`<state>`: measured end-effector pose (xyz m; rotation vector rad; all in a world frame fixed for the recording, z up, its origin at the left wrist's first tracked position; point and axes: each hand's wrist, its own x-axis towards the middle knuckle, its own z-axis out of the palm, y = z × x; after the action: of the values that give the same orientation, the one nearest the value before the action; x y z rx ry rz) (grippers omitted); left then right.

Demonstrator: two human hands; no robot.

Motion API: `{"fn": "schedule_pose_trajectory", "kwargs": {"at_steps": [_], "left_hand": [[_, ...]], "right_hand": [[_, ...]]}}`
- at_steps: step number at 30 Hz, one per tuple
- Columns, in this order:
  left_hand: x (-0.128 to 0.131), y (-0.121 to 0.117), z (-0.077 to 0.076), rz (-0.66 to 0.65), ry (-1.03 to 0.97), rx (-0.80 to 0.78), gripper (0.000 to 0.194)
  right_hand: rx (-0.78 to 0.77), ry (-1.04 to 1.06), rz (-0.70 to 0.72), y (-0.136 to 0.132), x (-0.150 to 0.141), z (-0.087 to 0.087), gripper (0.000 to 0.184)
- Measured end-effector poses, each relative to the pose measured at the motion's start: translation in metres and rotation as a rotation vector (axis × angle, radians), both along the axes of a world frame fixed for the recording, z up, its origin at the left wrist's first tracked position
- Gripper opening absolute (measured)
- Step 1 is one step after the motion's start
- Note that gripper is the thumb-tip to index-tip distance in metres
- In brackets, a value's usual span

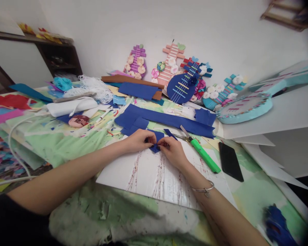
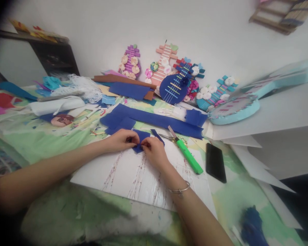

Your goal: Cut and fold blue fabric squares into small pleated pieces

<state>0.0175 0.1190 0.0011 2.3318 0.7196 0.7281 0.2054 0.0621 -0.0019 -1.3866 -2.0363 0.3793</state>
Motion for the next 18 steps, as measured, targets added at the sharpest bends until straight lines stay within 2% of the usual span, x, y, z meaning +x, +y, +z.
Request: {"fn": "schedule_pose_trajectory", "kwargs": {"at_steps": [18], "left_hand": [[-0.0006,-0.0001,-0.0014,0.0,-0.005,0.063,0.016]], "right_hand": [[0.064,-0.017,0.041,0.0003,0.0004,0.0005,0.018]]}}
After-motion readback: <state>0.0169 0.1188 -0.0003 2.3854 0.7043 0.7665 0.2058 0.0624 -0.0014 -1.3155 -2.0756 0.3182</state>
